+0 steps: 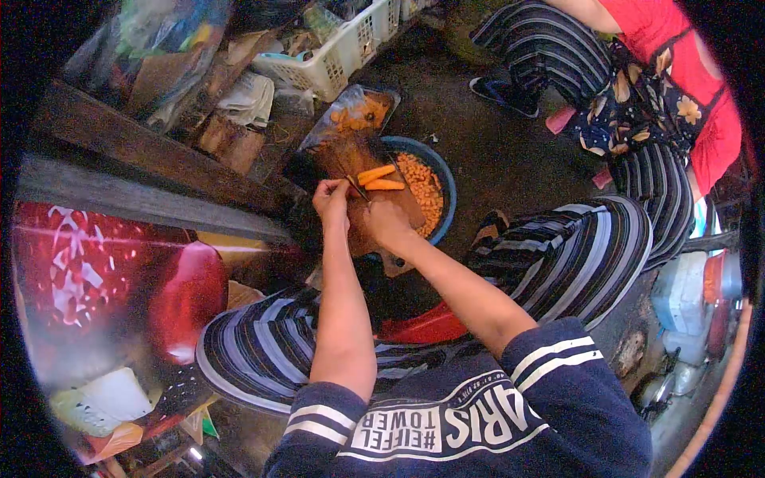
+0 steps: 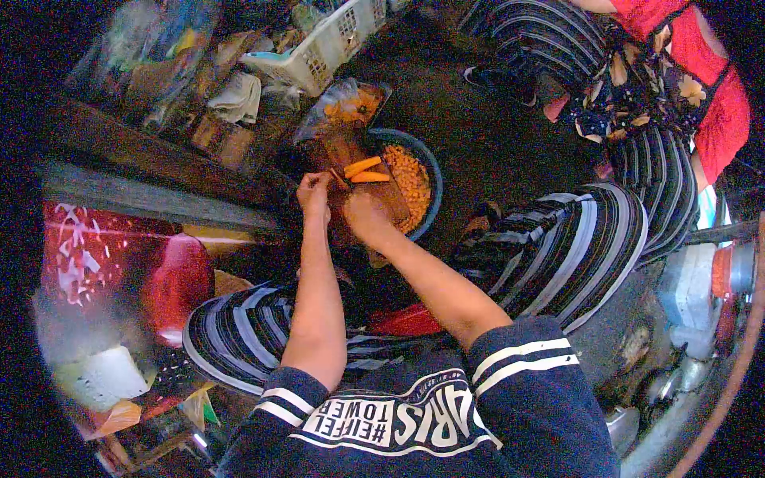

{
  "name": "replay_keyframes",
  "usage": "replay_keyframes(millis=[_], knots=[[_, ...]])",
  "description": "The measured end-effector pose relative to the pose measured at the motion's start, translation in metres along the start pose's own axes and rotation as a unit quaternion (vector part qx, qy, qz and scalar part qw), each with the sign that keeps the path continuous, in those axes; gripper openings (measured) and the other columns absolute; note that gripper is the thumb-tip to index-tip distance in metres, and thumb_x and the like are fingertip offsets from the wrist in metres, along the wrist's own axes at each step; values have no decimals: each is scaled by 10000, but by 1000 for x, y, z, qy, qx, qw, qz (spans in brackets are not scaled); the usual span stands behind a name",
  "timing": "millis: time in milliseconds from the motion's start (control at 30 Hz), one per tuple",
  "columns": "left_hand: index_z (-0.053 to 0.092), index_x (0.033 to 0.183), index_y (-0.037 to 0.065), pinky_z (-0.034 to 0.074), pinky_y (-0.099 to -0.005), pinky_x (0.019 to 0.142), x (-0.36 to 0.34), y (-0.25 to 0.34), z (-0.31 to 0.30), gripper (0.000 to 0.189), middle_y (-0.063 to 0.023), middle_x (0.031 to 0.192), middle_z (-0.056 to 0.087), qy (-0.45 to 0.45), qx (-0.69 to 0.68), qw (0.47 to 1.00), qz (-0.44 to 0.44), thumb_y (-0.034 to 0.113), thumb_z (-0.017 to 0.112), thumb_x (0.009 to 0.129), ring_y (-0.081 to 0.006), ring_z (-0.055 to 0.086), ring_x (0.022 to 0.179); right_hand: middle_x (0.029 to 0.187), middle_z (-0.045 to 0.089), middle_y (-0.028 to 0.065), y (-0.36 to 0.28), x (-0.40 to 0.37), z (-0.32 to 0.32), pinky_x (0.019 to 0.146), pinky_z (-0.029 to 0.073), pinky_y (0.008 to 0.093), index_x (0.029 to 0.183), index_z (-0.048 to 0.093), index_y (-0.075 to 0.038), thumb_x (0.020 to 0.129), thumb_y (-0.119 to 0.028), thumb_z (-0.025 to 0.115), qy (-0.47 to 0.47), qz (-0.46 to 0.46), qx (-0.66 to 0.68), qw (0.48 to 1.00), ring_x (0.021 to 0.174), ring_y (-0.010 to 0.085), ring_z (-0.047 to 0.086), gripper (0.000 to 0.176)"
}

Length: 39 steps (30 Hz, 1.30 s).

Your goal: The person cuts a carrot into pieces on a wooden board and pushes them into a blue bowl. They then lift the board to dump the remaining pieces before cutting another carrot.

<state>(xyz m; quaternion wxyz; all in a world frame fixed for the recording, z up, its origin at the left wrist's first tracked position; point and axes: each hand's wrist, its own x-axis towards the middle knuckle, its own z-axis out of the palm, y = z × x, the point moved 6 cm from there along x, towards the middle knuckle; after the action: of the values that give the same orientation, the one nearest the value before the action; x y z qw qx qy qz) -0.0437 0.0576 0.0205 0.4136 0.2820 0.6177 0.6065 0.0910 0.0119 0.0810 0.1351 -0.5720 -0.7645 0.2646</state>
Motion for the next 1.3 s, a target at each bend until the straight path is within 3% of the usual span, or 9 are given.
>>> replay_keyframes(millis=[300,467,567,767,967,1033,1200,1233,1300], knots=[[584,834,27,444,-263,600,3,7,-1,146,-44,772,523,-24,33,997,58,-5,634,701,-128,513,656,848,605,231,39,23,60,717,476,454,881,567,20,853,-244,448,-14,114,53,992,799,379,597,290],[637,983,62,436,-266,631,-10,15,14,329,-47,818,470,-88,301,913,260,35,701,662,-155,498,709,825,605,237,38,16,52,678,490,450,875,564,38,842,-212,451,5,128,31,991,772,367,607,277],[630,951,22,437,-279,648,-5,0,11,316,-76,839,489,-70,285,917,269,47,727,651,-180,510,740,823,606,239,46,24,74,648,498,444,939,523,55,833,-198,461,-34,44,-17,998,760,367,611,282],[606,945,-21,437,-274,661,-7,12,11,230,-89,848,530,-58,243,917,311,49,662,734,-187,530,729,826,602,249,42,21,66,653,503,438,1011,466,71,822,-187,487,-33,78,-6,996,736,363,614,321],[610,916,-19,451,-291,653,7,44,-15,178,-116,861,620,43,124,962,241,95,627,780,-170,580,726,783,605,228,57,25,62,648,483,463,891,558,32,827,-261,496,-2,48,78,996,715,391,594,306],[624,872,-21,475,-319,653,-9,68,-7,238,-154,834,636,-8,416,907,68,167,666,731,-233,623,728,777,603,228,60,23,42,651,476,464,878,571,18,828,-273,495,-8,54,76,996,726,394,589,305],[641,825,-22,500,-374,726,-2,-11,10,331,-214,810,629,-79,553,828,-48,261,701,666,-300,628,797,745,595,239,92,22,9,649,464,454,863,592,4,826,-286,495,22,112,109,987,740,390,586,308],[606,940,-21,495,-387,748,-2,-19,15,396,-235,951,588,-90,550,826,-82,237,710,659,-342,601,859,736,594,242,97,22,-1,653,462,454,849,594,9,826,-285,493,50,119,125,984,736,396,584,312],[560,1020,-3,471,-406,786,-10,-15,21,459,-223,1046,526,-51,561,826,-16,221,716,651,-354,568,915,742,589,258,103,24,-21,672,455,458,820,587,35,822,-288,496,121,109,129,978,755,407,578,336]])
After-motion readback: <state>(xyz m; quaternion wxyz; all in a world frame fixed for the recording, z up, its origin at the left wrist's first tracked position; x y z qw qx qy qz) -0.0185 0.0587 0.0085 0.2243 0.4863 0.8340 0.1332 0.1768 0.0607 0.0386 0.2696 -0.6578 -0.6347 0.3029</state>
